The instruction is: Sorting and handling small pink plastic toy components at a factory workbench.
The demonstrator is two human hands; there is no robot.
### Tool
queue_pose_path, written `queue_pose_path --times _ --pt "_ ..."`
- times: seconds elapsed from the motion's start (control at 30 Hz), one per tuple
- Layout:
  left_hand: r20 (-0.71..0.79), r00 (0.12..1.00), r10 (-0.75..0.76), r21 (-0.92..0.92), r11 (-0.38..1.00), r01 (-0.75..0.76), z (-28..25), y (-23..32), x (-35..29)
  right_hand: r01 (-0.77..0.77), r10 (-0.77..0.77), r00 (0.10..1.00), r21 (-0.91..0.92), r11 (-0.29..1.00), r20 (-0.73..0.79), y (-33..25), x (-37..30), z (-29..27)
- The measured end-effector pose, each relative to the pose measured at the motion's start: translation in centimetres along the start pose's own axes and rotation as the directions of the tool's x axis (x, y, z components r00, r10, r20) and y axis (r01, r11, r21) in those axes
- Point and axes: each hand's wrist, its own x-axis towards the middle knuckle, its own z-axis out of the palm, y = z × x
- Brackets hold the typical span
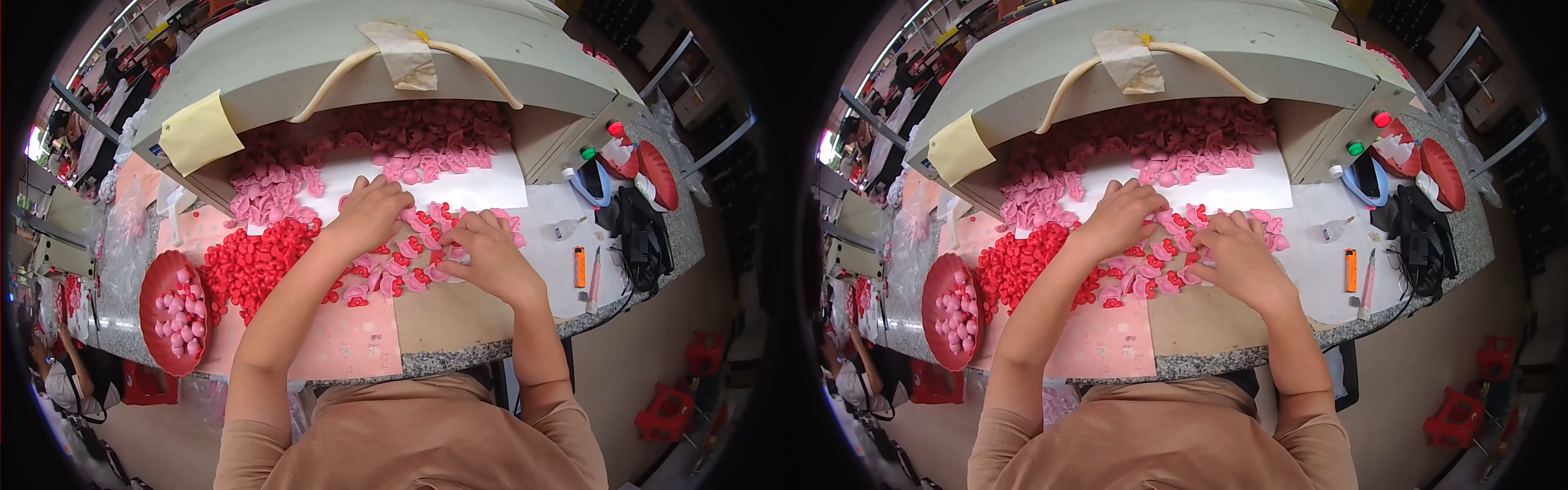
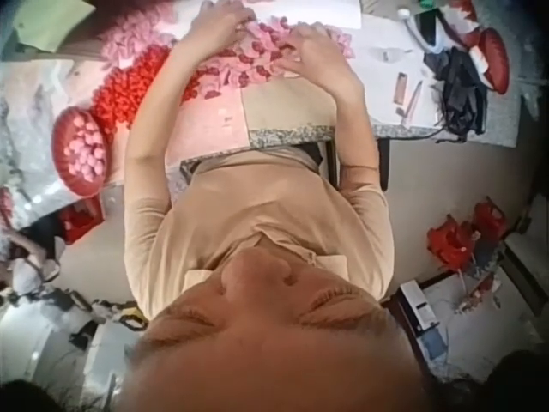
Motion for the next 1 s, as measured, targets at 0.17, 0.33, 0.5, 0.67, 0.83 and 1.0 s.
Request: queue_pose_path --times 0.17,0.33,0.5,0.67,0.83,1.0 --pt "0.008 0.999 0.046 0.115 0.992 -0.047 1.4 -0.7 1.6 0.024 -0.022 0.998 0.045 0.999 -0.058 0.1 -0.1 -0.6" --pt "-0.159 0.985 0.067 0.103 0.993 -0.051 0.9 -1.1 1.7 0.021 -0.013 0.991 0.061 0.998 -0.130 -0.2 0.1 -1.5" --pt "-0.193 0.979 -0.070 -0.128 0.991 0.046 -0.2 -0.9 1.3 0.053 -0.039 0.976 0.061 0.997 -0.213 -0.2 0.8 -1.5" --pt "0.155 0.937 -0.314 -0.832 0.469 0.295 -1.3 -1.0 -1.1 0.131 -0.009 0.947 0.362 0.923 -0.321 -1.7 3.4 -0.7" --pt "0.268 0.928 -0.260 -0.957 -0.186 0.225 -2.7 0.6 -5.0 0.301 -0.187 0.945 0.494 0.816 -0.267 -4.1 5.7 0.9" --pt "0.094 0.892 -0.442 -0.978 -0.206 0.000 -1.7 0.6 -7.6 0.054 0.042 0.992 0.716 0.696 -0.116 -6.9 6.7 2.8"
